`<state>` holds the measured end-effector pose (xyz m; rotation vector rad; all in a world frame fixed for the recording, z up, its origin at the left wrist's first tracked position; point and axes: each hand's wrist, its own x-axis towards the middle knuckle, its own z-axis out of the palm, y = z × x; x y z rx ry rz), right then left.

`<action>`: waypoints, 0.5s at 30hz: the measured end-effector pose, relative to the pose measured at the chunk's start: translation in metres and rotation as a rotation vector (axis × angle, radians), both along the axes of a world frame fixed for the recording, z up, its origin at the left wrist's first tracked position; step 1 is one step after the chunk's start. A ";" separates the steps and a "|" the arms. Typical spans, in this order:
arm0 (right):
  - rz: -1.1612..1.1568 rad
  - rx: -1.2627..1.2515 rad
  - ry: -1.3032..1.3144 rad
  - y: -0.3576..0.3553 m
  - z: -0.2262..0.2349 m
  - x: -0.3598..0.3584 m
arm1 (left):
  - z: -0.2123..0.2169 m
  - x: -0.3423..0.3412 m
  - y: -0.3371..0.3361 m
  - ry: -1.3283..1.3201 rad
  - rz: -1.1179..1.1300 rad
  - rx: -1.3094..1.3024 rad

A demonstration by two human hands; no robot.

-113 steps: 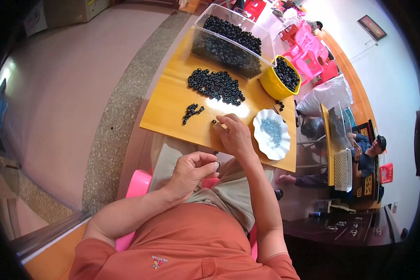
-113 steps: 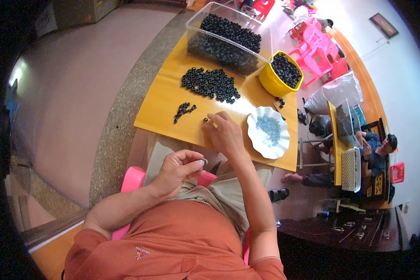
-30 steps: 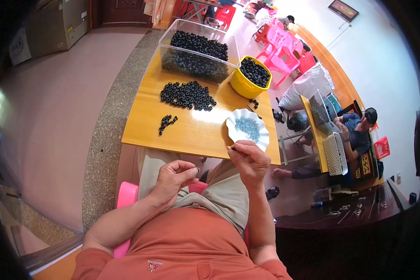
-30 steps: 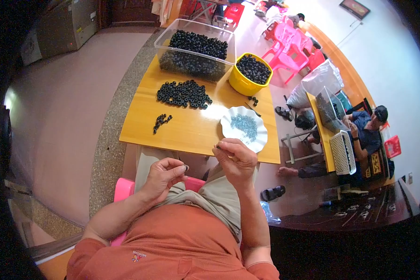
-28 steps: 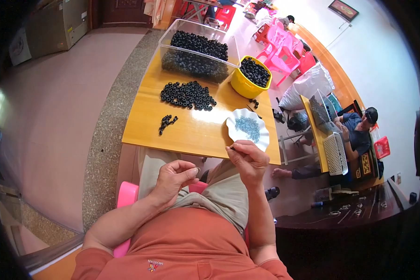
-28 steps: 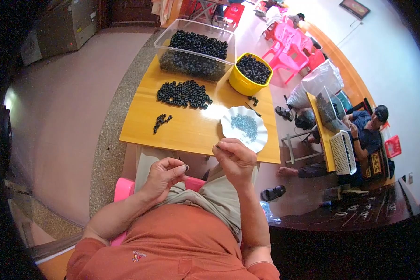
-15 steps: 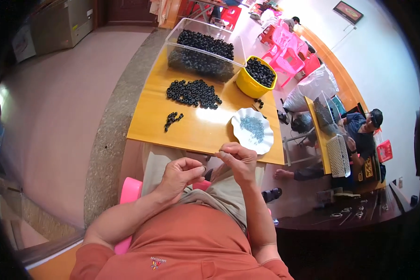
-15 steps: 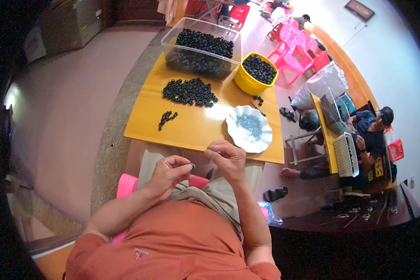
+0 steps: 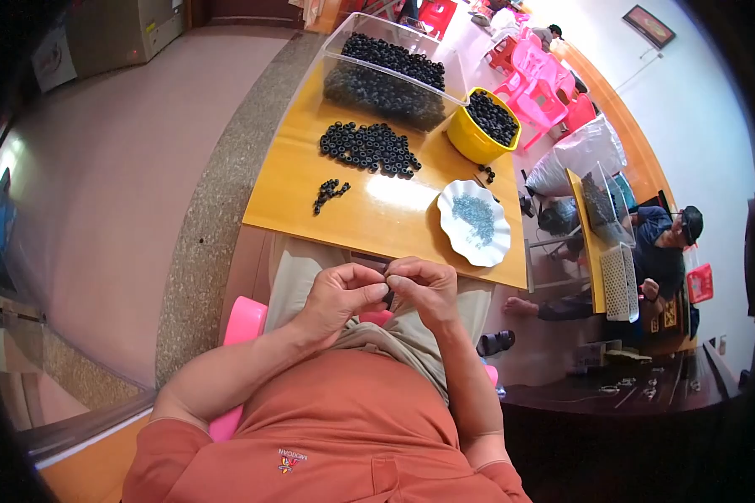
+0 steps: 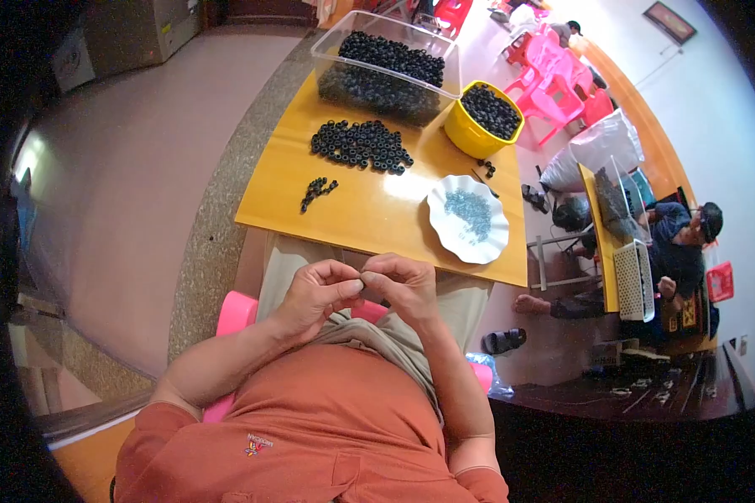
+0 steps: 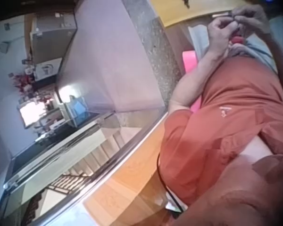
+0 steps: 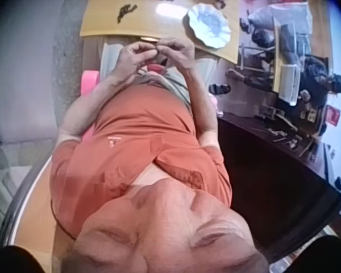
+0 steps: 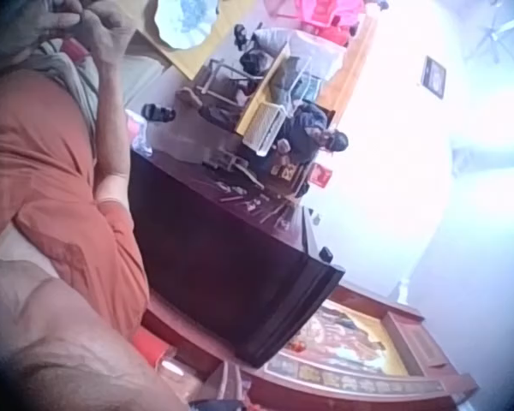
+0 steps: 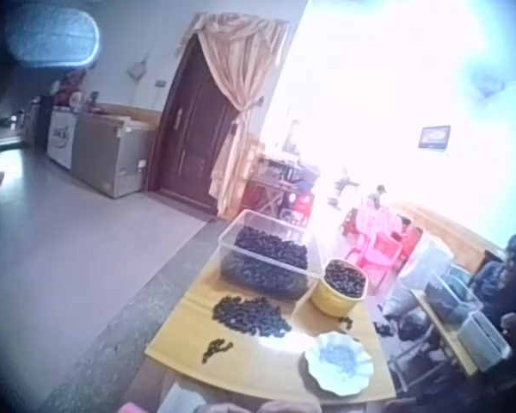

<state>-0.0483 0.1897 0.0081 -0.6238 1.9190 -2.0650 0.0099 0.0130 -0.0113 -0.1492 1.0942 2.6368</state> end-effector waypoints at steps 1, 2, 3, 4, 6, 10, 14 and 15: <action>0.001 0.001 -0.001 0.000 0.000 0.000 | -0.001 0.000 0.000 -0.001 0.001 0.001; 0.001 0.009 0.009 0.001 0.000 0.000 | -0.002 0.000 0.000 0.006 0.003 0.006; 0.000 0.017 0.019 0.001 0.000 0.000 | -0.003 0.000 0.000 0.014 0.004 0.011; 0.002 0.019 0.016 0.000 -0.001 0.001 | -0.003 0.000 0.000 0.012 0.006 0.012; -0.011 0.002 0.071 -0.001 -0.004 0.001 | -0.001 0.000 -0.001 0.010 0.001 0.003; -0.005 -0.013 0.016 -0.001 -0.005 0.002 | -0.002 0.000 -0.002 0.005 -0.002 0.022; 0.015 -0.042 0.001 -0.001 -0.004 0.002 | 0.001 0.000 -0.003 -0.006 -0.003 0.026; 0.014 -0.042 -0.006 -0.001 -0.005 0.002 | 0.001 0.000 -0.003 -0.010 -0.003 0.030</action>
